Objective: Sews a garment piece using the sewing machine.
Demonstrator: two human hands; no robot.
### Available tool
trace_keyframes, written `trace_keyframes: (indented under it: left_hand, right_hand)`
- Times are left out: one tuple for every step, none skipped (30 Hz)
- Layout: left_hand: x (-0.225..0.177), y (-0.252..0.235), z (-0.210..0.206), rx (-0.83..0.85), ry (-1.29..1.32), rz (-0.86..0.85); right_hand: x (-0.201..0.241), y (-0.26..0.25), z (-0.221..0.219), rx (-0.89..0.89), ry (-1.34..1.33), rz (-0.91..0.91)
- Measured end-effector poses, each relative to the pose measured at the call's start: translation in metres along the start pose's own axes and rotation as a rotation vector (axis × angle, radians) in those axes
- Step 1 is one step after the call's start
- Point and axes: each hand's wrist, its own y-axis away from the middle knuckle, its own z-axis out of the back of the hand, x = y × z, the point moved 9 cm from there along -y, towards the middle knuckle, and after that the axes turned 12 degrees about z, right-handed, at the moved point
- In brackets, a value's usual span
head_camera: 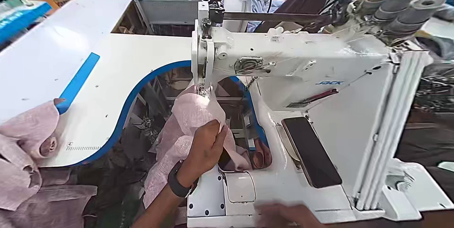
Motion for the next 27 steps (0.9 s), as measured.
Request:
trace_keyframes:
  left_hand:
    - [-0.009, -0.002, 0.003, -0.019, -0.012, -0.003]
    - [-0.016, -0.003, 0.007, -0.037, -0.035, -0.007]
    - [-0.023, -0.003, 0.012, -0.058, -0.053, -0.019]
    - [-0.027, -0.002, 0.018, -0.086, -0.075, -0.033]
    - [-0.030, 0.001, 0.027, -0.118, -0.101, -0.044]
    - [-0.029, 0.002, 0.039, -0.149, -0.118, -0.047]
    - [-0.024, 0.003, 0.050, -0.175, -0.109, -0.031]
    - [-0.015, 0.006, 0.058, -0.191, -0.088, 0.001]
    - [-0.006, 0.011, 0.064, -0.209, -0.067, 0.032]
    - [-0.001, 0.015, 0.070, -0.233, -0.046, 0.050]
    - [0.001, 0.017, 0.073, -0.250, -0.021, 0.054]
    - [-0.001, 0.019, 0.075, -0.260, 0.000, 0.042]
    - [-0.005, 0.018, 0.076, -0.257, 0.021, 0.027]
    - [-0.008, 0.016, 0.077, -0.238, 0.047, 0.020]
    - [-0.008, 0.014, 0.077, -0.203, 0.082, 0.025]
    - [-0.003, 0.013, 0.078, -0.154, 0.131, 0.048]
    - [0.009, 0.013, 0.081, -0.114, 0.179, 0.085]
    - [0.028, 0.016, 0.089, -0.095, 0.200, 0.139]
    - [0.055, 0.018, 0.103, -0.112, 0.175, 0.210]
    - [0.087, 0.021, 0.119, -0.148, 0.130, 0.293]
    - [0.120, 0.025, 0.137, -0.187, 0.084, 0.382]
    - [0.145, 0.031, 0.150, -0.220, 0.047, 0.455]
    - [0.155, 0.037, 0.155, -0.253, 0.022, 0.482]
    - [0.148, 0.040, 0.153, -0.280, 0.006, 0.447]
    - [0.130, 0.043, 0.138, -0.278, -0.008, 0.379]
    - [0.104, 0.045, 0.117, -0.266, -0.036, 0.290]
    - [0.076, 0.045, 0.096, -0.249, -0.076, 0.196]
  right_hand:
    - [0.020, -0.035, 0.005, -0.165, 0.185, 0.104]
    - [0.032, -0.069, 0.005, -0.307, 0.383, 0.185]
    - [0.041, -0.101, 0.000, -0.389, 0.555, 0.246]
    - [0.046, -0.125, -0.010, -0.452, 0.649, 0.282]
    - [0.049, -0.140, -0.021, -0.480, 0.672, 0.285]
    - [0.055, -0.149, -0.031, -0.487, 0.699, 0.309]
    - [0.060, -0.153, -0.037, -0.478, 0.726, 0.336]
    - [0.065, -0.153, -0.042, -0.467, 0.770, 0.358]
    - [0.069, -0.152, -0.049, -0.470, 0.848, 0.379]
    - [0.072, -0.154, -0.058, -0.479, 0.952, 0.400]
    - [0.073, -0.156, -0.068, -0.487, 1.047, 0.428]
    - [0.074, -0.158, -0.077, -0.498, 1.103, 0.454]
    - [0.076, -0.159, -0.082, -0.533, 1.105, 0.467]
    - [0.079, -0.161, -0.081, -0.555, 1.025, 0.451]
    - [0.077, -0.164, -0.076, -0.537, 0.847, 0.390]
    - [0.069, -0.167, -0.069, -0.462, 0.569, 0.276]
    - [0.056, -0.167, -0.060, -0.367, 0.273, 0.143]
    - [0.044, -0.165, -0.045, -0.321, 0.047, 0.017]
    - [0.033, -0.159, -0.016, -0.336, -0.076, -0.087]
    - [0.022, -0.152, 0.026, -0.435, -0.050, -0.150]
    - [0.014, -0.142, 0.075, -0.588, 0.080, -0.183]
    - [0.014, -0.132, 0.119, -0.723, 0.289, -0.194]
    - [0.023, -0.127, 0.149, -0.799, 0.542, -0.201]
    - [0.038, -0.132, 0.159, -0.814, 0.758, -0.183]
    - [0.052, -0.141, 0.145, -0.737, 0.893, -0.146]
    - [0.058, -0.156, 0.110, -0.593, 0.959, -0.117]
    - [0.058, -0.177, 0.060, -0.414, 0.996, -0.050]
